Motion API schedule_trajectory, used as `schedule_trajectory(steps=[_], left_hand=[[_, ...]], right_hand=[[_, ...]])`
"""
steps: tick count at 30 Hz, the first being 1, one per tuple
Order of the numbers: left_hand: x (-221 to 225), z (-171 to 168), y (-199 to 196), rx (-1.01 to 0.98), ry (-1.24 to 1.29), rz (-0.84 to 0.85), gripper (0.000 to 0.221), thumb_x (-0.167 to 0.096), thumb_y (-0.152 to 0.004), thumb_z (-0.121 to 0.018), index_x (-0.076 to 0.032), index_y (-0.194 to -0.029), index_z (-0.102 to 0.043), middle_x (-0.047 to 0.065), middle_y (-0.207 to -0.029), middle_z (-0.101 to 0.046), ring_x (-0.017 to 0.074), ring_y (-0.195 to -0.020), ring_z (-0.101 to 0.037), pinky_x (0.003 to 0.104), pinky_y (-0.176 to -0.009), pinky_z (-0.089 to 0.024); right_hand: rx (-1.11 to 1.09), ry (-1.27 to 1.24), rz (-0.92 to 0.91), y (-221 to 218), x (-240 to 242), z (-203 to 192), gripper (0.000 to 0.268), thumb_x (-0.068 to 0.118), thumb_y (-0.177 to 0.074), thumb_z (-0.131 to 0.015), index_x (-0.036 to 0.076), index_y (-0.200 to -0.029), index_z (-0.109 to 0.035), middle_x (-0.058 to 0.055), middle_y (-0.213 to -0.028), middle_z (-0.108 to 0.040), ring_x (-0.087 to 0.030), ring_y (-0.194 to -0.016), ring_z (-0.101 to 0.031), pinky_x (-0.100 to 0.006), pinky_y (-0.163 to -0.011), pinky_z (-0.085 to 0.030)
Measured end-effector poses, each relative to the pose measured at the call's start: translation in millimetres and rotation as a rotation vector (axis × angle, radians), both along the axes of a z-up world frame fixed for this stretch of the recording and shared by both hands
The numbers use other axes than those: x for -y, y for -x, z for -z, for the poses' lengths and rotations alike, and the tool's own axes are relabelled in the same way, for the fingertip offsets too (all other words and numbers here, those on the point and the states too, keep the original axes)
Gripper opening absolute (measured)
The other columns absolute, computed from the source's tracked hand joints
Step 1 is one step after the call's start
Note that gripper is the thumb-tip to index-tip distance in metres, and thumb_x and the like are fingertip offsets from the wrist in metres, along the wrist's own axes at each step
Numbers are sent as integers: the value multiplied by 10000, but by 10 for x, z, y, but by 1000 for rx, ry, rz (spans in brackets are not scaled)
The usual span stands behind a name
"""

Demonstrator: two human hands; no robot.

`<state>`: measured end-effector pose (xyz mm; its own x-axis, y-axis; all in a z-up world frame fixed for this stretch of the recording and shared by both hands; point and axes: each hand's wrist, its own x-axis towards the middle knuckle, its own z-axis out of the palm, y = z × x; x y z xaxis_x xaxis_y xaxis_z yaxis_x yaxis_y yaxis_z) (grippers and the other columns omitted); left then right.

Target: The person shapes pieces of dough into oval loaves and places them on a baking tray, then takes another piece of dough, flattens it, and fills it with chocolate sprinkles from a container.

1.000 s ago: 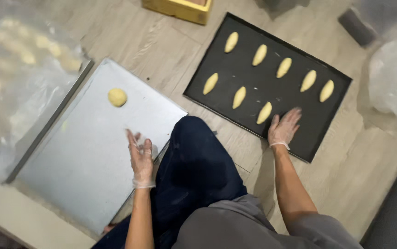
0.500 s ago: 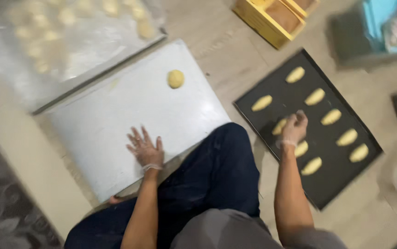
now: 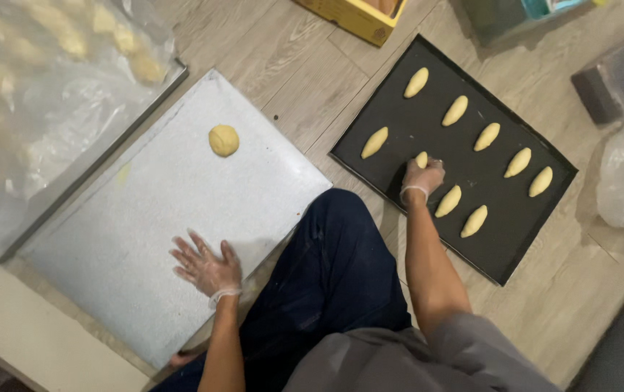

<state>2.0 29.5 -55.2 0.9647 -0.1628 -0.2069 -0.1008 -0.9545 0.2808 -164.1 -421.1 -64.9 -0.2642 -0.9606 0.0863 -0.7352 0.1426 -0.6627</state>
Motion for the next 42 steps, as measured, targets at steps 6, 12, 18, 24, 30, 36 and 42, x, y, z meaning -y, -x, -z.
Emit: schedule_trajectory(steps=[6,12,18,24,30,36,42], left_hand=[[-1,-44,18,34,-14,13,787,-510,-1045,-445,-109,-1688,-234,223,-1758,-80,454,-1606,-72,646,-1266,-73],[-28,-8,34,73,-27,19,781,-447,-1039,-503,-77,-1679,-250,244,-1742,-110,466,-1592,-100,680,-1243,-142],[41,-129,26,56,-49,19,777,-451,-1051,-476,-87,-1689,-221,215,-1753,-59,458,-1601,-88,663,-1259,-116],[19,-92,29,79,-27,14,775,-463,-1049,-473,-101,-1685,-220,214,-1754,-71,461,-1600,-97,666,-1258,-107],[24,-95,31,34,-29,8,773,-480,-1057,-444,-111,-1689,-196,216,-1751,-75,450,-1604,-69,662,-1261,-103],[38,-23,20,63,-7,-37,795,-480,-1035,-481,-107,-1690,-231,222,-1752,-92,444,-1606,-60,661,-1258,-88],[58,88,3,147,-174,-67,850,-585,-963,-478,-153,-1676,-312,216,-1751,-173,445,-1603,-158,636,-1247,-177]], right_hand=[[-62,-25,-70,-2,-86,-7,507,171,-671,-968,-1,-1093,-747,-246,-1003,-714,-433,-1032,-714,-482,-943,-583],[-92,-164,-6,793,-129,-184,830,300,-987,-831,56,-1609,-338,-263,-1603,-405,-399,-1529,-327,-522,-1290,-269],[-224,-172,75,1041,-151,-154,466,246,-701,-946,20,-1066,-764,-232,-964,-741,-450,-985,-734,-521,-842,-613],[-27,-39,198,973,-152,-88,407,99,-692,-893,74,-1054,-707,-174,-1003,-703,-376,-1027,-727,-443,-905,-593],[-233,-153,-33,981,-327,-189,968,386,-793,-932,-52,-1499,-435,-344,-1383,-506,-525,-1281,-551,-646,-1085,-490],[-554,-232,-377,861,-484,-213,725,393,-1121,-482,-2,-1664,-207,-252,-1699,-262,-436,-1552,-296,-664,-1214,-313],[-183,444,-701,-93,-423,-451,283,278,-1165,-556,84,-1140,-760,-122,-1163,-674,-336,-1155,-651,-458,-994,-514]])
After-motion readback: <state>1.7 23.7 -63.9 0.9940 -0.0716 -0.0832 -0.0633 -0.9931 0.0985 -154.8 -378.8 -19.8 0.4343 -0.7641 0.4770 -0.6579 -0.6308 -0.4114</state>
